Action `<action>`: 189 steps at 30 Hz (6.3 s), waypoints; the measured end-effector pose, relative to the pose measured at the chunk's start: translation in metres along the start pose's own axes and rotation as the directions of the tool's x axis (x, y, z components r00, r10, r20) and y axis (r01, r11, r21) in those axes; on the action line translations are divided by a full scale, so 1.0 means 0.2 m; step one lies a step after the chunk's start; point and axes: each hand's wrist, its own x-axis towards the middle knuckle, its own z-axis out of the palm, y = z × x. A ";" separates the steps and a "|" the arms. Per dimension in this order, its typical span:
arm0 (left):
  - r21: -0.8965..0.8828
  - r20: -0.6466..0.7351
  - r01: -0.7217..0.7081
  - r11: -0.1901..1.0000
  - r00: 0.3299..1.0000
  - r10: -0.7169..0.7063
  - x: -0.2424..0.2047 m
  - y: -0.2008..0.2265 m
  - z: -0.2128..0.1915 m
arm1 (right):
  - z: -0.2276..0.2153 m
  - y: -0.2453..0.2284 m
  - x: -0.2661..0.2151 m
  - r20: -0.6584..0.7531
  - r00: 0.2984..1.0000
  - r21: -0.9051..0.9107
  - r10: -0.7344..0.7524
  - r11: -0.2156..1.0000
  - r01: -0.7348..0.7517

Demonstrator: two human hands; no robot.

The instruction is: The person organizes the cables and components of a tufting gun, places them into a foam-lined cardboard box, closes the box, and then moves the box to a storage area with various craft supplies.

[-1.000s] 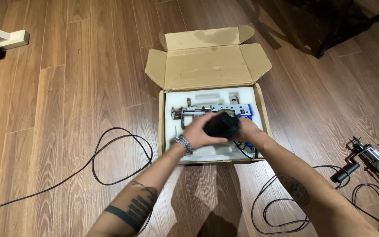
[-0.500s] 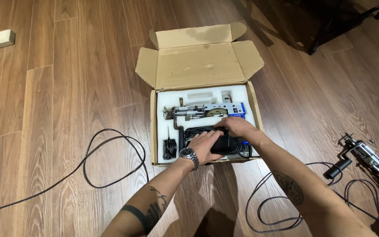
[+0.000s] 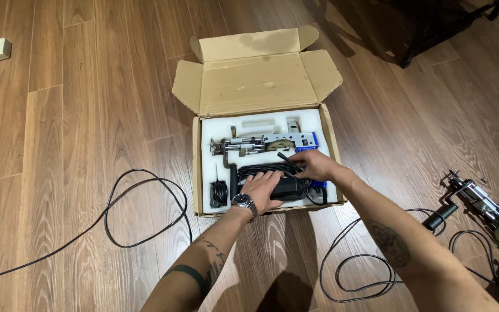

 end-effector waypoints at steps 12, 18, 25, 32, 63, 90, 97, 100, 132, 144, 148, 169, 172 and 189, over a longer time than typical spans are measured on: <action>0.070 -0.032 0.119 0.991 0.993 -0.117 0.10 0.01 0.10 | 0.16 0.16 -0.35 -0.340 0.939 0.048 0.050 0.998 -0.036; -0.013 0.008 0.033 0.999 0.999 -0.033 -0.06 0.15 -0.15 | 0.26 0.08 -0.40 -0.213 0.966 -0.042 0.147 0.986 -0.160; 0.122 0.043 -0.047 0.991 0.998 0.042 -0.02 0.08 -0.02 | 0.31 0.18 -0.36 -0.244 0.958 -0.117 0.152 0.976 -0.185; 0.133 0.021 0.030 0.991 0.999 -0.033 0.06 0.06 0.10 | 0.29 0.11 -0.40 -0.256 0.948 -0.052 0.187 0.977 -0.207; 0.015 0.250 -0.008 1.000 0.968 0.004 0.14 0.00 -0.09 | 0.24 -0.04 -0.46 -0.261 0.962 -0.159 0.075 0.980 -0.120; 0.218 0.430 -0.169 0.961 0.901 0.061 0.16 -0.11 -0.08 | 0.26 0.00 -0.42 -0.127 0.988 -0.277 0.087 0.953 -0.120; 0.309 0.493 -0.108 0.945 0.868 -0.062 0.16 0.01 -0.24 | 0.28 0.01 -0.38 -0.133 0.989 -0.352 0.065 0.930 -0.108; 0.313 0.519 -0.085 0.946 0.850 -0.095 0.17 -0.01 -0.20 | 0.28 0.00 -0.38 -0.113 0.987 -0.372 0.111 0.917 -0.146; -0.913 -0.232 -0.051 0.404 0.880 -0.414 0.00 -0.55 -0.46 | 0.35 -0.04 -0.24 -0.007 0.941 -0.488 0.340 0.820 -0.300; 0.186 0.157 -0.122 0.975 0.983 0.093 -0.12 -0.01 -0.24 | 0.30 -0.01 -0.29 -0.006 0.980 -0.299 0.197 0.935 -0.189; 0.252 0.261 -0.138 0.958 0.963 0.070 -0.12 0.00 -0.26 | 0.20 0.00 -0.33 0.020 0.993 -0.246 0.120 0.963 -0.111; 0.155 0.132 -0.077 0.985 0.990 0.057 0.01 -0.12 -0.08 | 0.25 0.22 -0.35 -0.208 0.971 0.174 0.116 0.981 -0.079; -0.029 0.001 -0.023 0.999 1.000 0.023 0.12 -0.19 0.02 | 0.24 0.15 -0.37 -0.224 0.965 0.167 0.136 0.981 -0.099; 0.110 0.190 0.080 0.991 0.977 -0.100 0.43 -0.04 -0.06 | 0.23 -0.13 -0.37 -0.167 0.984 -0.092 -0.061 0.995 0.046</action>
